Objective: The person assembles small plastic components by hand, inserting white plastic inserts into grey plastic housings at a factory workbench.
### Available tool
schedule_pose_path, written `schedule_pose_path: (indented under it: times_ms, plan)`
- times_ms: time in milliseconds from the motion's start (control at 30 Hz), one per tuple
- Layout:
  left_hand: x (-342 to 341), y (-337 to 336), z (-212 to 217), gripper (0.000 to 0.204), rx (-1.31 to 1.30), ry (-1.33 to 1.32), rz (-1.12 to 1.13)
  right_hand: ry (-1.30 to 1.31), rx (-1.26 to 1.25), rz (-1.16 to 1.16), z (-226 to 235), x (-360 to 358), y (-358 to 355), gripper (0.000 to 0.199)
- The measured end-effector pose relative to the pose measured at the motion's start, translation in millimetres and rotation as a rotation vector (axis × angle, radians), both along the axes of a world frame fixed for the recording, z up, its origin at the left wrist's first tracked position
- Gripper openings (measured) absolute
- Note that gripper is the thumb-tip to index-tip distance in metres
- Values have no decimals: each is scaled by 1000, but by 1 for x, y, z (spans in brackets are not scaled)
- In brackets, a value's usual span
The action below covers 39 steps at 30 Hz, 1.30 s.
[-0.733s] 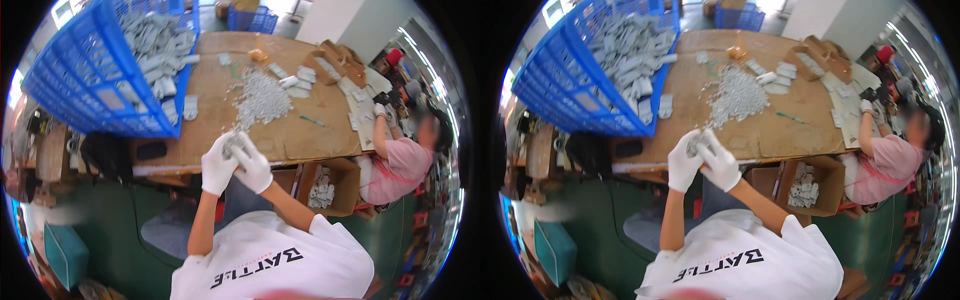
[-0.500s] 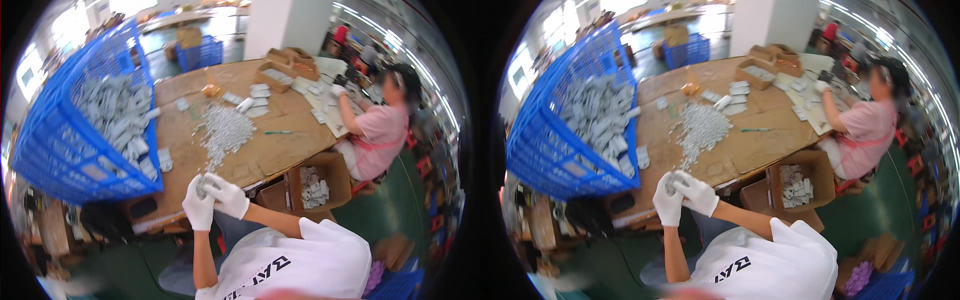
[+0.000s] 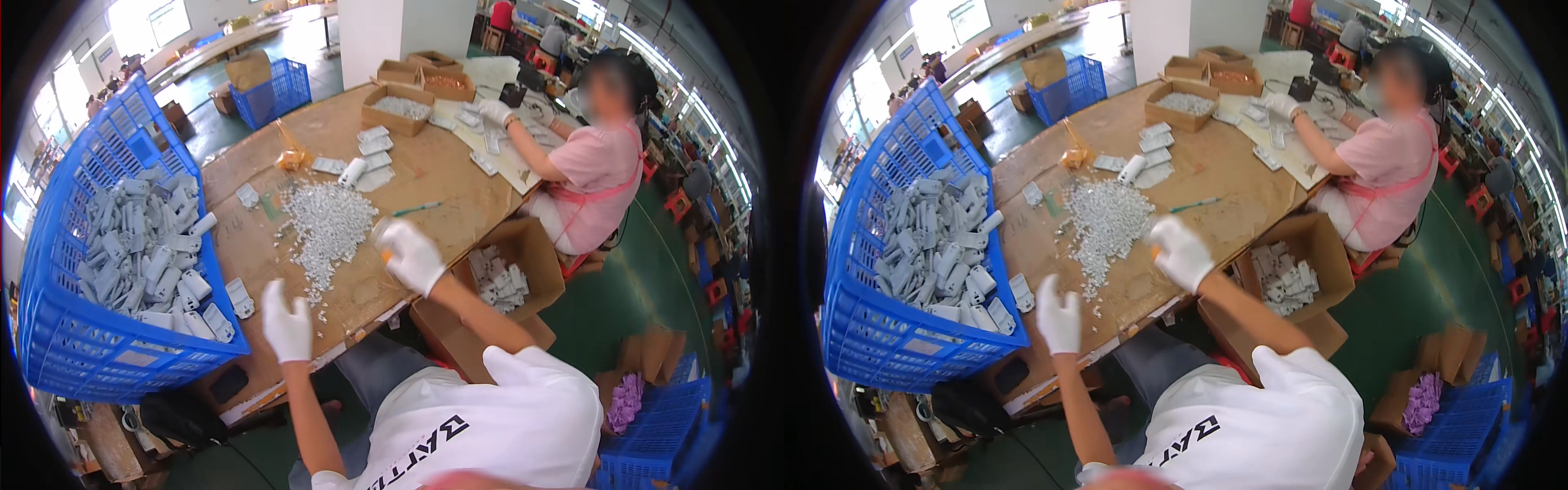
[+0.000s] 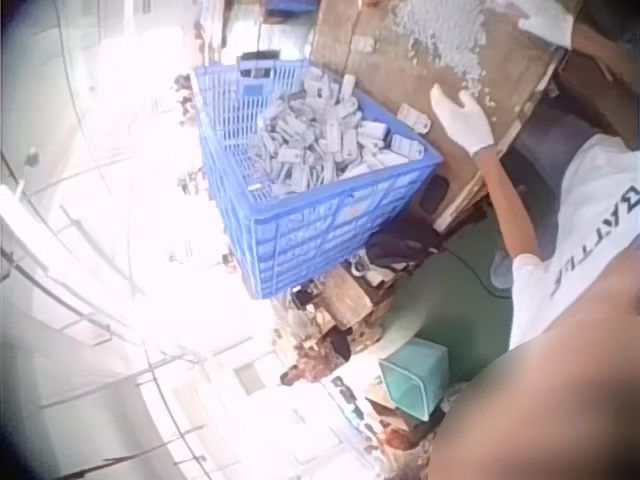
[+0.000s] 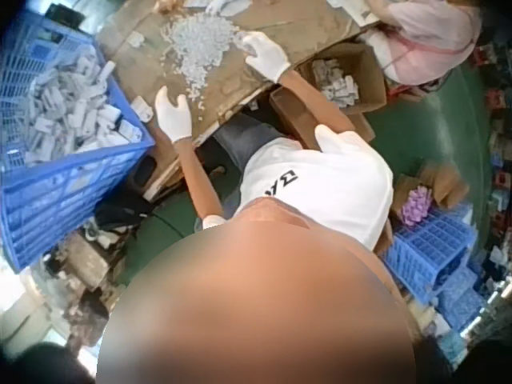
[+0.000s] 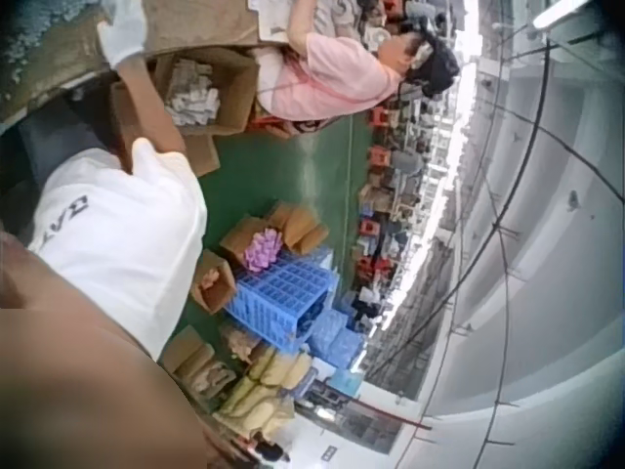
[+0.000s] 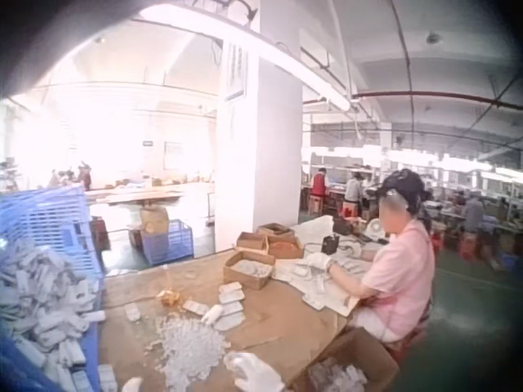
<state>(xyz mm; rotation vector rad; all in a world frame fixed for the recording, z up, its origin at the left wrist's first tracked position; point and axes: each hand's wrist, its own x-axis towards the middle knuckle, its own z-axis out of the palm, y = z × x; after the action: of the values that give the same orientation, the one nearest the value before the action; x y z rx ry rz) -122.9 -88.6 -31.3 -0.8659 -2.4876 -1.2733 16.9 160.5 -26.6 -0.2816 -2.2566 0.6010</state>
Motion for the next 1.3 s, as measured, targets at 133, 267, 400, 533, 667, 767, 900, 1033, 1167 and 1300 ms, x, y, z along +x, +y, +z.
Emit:
schedule_pose_path:
  times_ms: [133,267,400,533,667,767,900,1033,1167,1300]
  plan:
    - [-48,-25,-24,59,-471,173,352,-260,-32,-493,0,4,129,23]
    - [-70,-28,-45,45,-643,193,299,-446,94,-755,-27,15,273,38]
    - [-75,-18,-52,29,-616,236,326,-601,386,-911,-43,25,329,34]
    - [-69,-23,-49,23,-502,230,299,-295,446,-329,-4,-22,220,32]
    - [-54,-24,-56,22,-368,229,223,-228,303,162,-20,-49,94,20]
    - [-49,-31,-60,22,-323,154,214,-147,376,191,-48,-66,82,14]
    - [-42,-32,-57,25,-211,170,152,-78,471,263,-59,-71,89,9]
    - [-25,-8,-18,46,-552,199,565,-346,560,219,-55,-63,91,4]
    - [-50,-22,-50,54,-509,-97,536,-710,562,162,-35,-66,69,6]
    - [-68,-14,-51,49,-227,-180,376,-751,609,134,-25,-55,66,11]
